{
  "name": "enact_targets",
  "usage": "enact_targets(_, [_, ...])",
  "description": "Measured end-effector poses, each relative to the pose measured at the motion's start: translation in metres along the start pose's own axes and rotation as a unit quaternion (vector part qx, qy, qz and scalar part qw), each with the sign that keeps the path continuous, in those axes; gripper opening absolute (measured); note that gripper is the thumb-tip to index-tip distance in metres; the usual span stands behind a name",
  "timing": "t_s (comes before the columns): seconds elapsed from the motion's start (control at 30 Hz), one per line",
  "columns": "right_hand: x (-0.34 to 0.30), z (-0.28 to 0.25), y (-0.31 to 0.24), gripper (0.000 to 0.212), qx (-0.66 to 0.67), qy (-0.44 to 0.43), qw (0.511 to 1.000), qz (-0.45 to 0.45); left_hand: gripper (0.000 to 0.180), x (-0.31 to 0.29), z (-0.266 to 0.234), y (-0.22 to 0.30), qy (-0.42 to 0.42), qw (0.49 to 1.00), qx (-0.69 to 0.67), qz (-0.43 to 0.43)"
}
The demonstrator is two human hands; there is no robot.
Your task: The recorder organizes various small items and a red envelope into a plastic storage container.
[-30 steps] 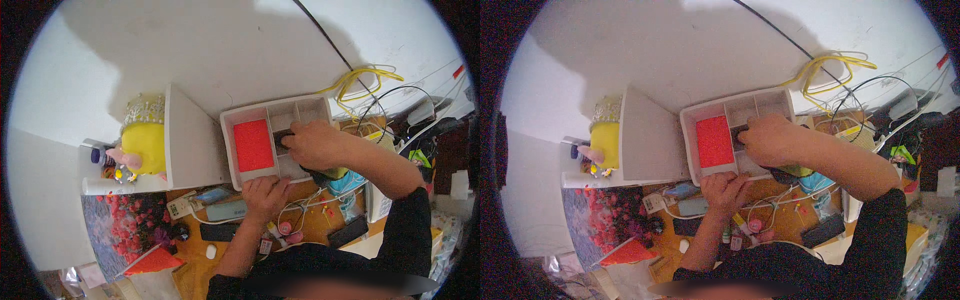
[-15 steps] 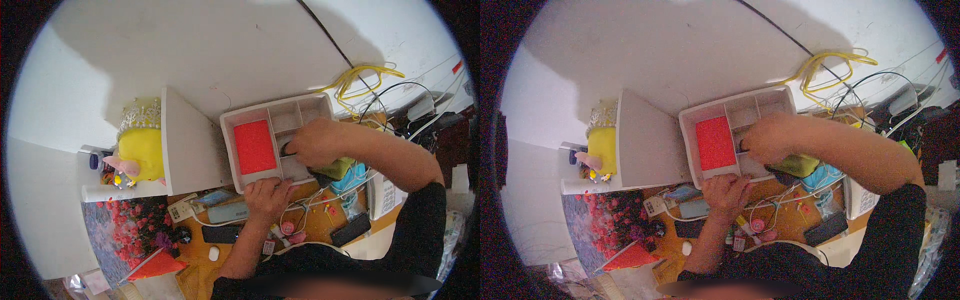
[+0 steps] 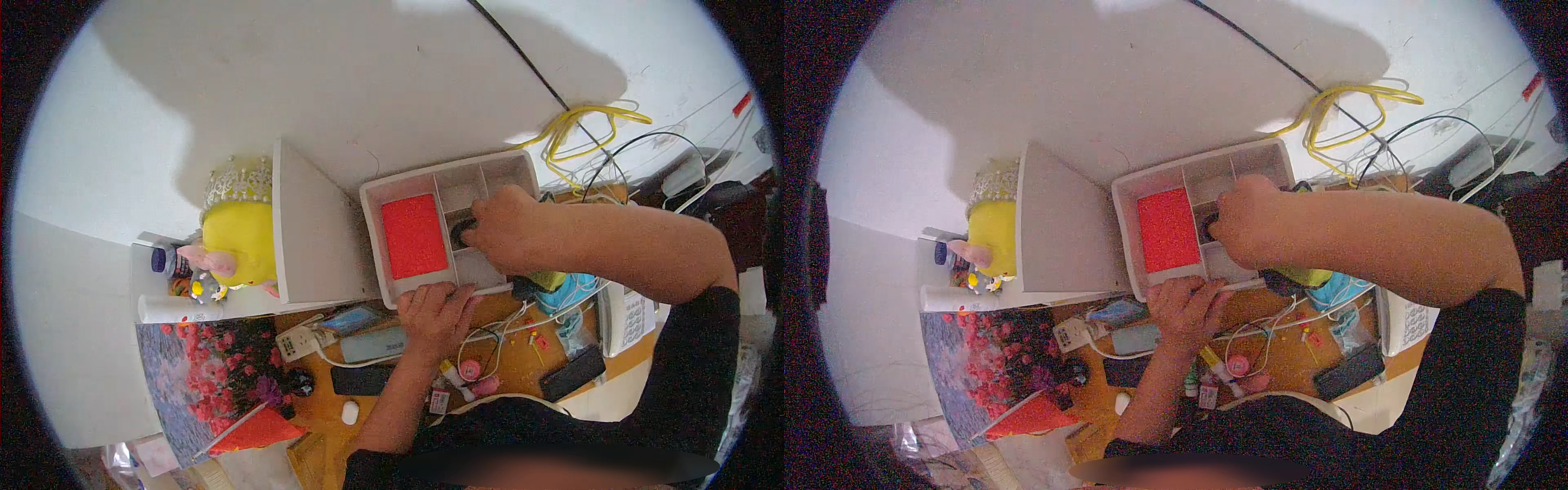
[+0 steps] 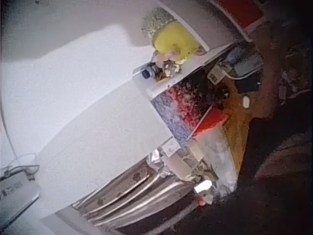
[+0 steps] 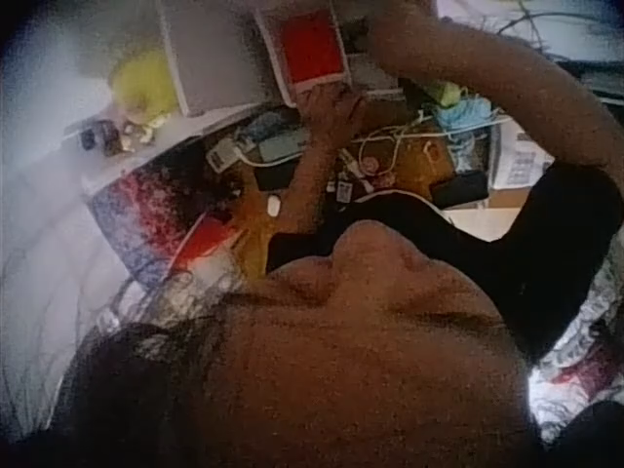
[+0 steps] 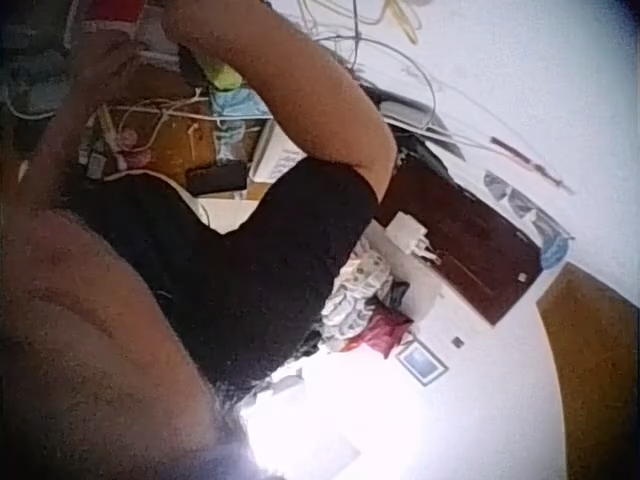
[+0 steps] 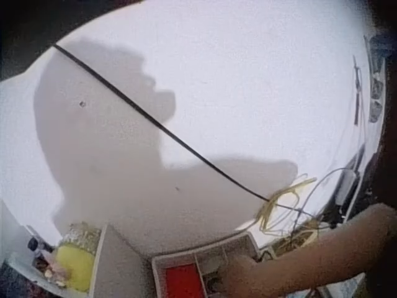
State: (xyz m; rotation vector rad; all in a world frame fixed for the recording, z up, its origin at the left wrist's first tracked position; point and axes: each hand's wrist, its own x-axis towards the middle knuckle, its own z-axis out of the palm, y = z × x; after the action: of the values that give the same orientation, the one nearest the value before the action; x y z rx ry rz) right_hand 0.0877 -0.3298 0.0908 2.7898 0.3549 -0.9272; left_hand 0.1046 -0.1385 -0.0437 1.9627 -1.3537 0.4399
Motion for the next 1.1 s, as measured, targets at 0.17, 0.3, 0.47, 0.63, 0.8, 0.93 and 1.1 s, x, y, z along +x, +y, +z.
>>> enact_targets(0.17, [0.004,-0.011,-0.003,0.031,-0.057,-0.060,0.993,0.082,0.022,0.000,-0.002,0.000,0.007,1.000,0.012,0.006])
enact_targets(0.3, [-0.005,-0.013,0.000,0.027,-0.151,0.046,0.987,0.011,0.023,0.001,0.000,0.000,0.012,1.000,0.008,0.011])
enact_targets(0.47, [0.019,-0.010,-0.002,0.025,-0.143,-0.029,0.989,-0.006,0.025,0.000,-0.003,0.000,0.008,1.000,0.020,0.013])
enact_targets(0.63, [0.008,0.010,0.014,0.024,-0.035,0.033,0.999,0.011,0.022,0.006,-0.006,0.006,-0.020,1.000,0.004,-0.008])
enact_targets(0.8, [-0.032,0.013,0.034,0.021,-0.020,-0.072,0.993,0.087,0.022,0.004,-0.007,0.010,-0.022,0.999,0.015,-0.025])
enact_targets(0.93, [-0.024,0.012,0.028,0.019,-0.043,-0.063,0.994,0.078,0.023,0.002,-0.007,0.005,-0.015,1.000,0.014,-0.019])
enact_targets(1.1, [0.014,0.002,0.005,0.020,-0.037,0.038,0.999,0.001,0.022,0.002,-0.004,0.004,-0.015,1.000,0.004,-0.012])
